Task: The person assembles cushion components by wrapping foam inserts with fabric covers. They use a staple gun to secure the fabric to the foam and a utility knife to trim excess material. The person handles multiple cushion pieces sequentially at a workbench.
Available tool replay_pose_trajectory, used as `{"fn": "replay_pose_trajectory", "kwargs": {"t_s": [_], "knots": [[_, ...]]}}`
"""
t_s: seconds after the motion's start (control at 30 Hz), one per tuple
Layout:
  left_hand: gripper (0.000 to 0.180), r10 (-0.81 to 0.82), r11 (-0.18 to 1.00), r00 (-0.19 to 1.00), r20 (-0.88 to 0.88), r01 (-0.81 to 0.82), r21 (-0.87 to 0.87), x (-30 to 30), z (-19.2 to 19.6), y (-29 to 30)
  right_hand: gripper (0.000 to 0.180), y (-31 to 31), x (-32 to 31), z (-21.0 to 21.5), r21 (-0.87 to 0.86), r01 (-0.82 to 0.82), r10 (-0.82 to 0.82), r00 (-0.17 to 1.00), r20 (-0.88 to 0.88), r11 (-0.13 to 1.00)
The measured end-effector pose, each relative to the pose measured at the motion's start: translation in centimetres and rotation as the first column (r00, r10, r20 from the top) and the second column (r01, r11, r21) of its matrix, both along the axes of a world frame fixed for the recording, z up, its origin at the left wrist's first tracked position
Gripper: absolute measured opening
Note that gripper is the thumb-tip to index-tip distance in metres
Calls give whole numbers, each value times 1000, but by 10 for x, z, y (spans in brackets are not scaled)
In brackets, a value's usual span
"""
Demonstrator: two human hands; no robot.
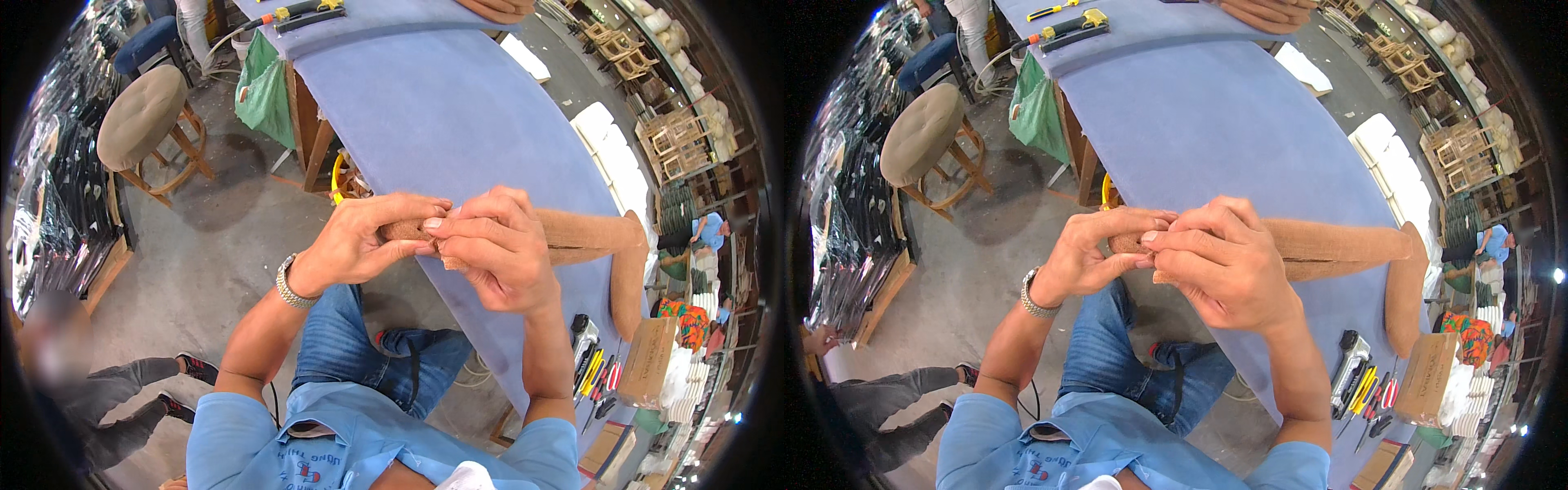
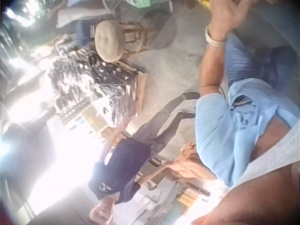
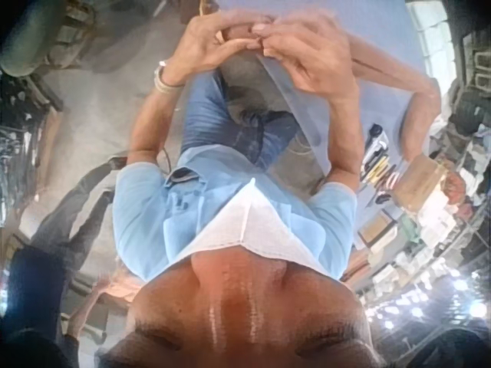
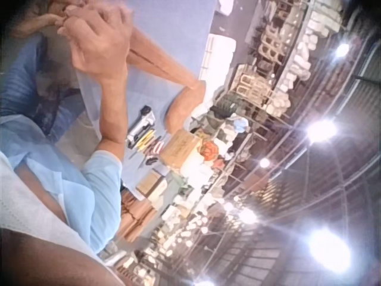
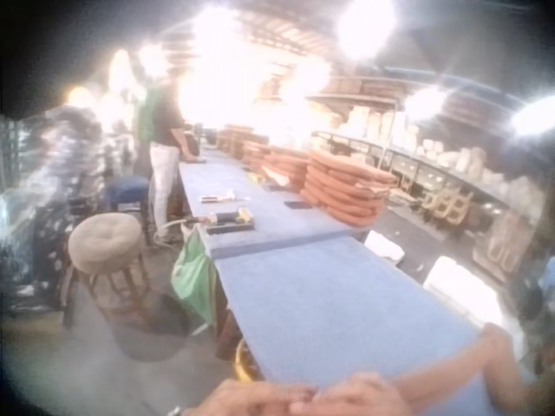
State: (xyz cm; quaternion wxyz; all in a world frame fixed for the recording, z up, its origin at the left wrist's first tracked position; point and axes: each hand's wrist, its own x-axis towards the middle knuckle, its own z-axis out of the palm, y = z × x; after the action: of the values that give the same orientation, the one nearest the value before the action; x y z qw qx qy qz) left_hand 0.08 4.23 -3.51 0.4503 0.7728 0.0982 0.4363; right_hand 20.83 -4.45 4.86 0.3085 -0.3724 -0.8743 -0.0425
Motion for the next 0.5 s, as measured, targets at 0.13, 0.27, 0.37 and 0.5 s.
{"fn": "replay_pose_trajectory", "kwargs": {"t_s": [0.13,0.27,0.37,0.5], "knots": [[41,-8,996,1000,-23,6,-89,-7,1,-8,21,0,-3,4,23,-35,34,999,23,999],[40,0,1000,1000,-19,0,-28,-8,-1,-13,19,-5,-7,7,43,-28,28,1000,-1,999],[39,-6,1000,1000,1,6,-29,-3,0,-13,18,-8,-4,1,98,-20,26,998,-56,995],[42,-130,989,987,98,136,-51,13,-10,-17,19,-21,5,-5,138,26,-14,996,-92,990]]}}
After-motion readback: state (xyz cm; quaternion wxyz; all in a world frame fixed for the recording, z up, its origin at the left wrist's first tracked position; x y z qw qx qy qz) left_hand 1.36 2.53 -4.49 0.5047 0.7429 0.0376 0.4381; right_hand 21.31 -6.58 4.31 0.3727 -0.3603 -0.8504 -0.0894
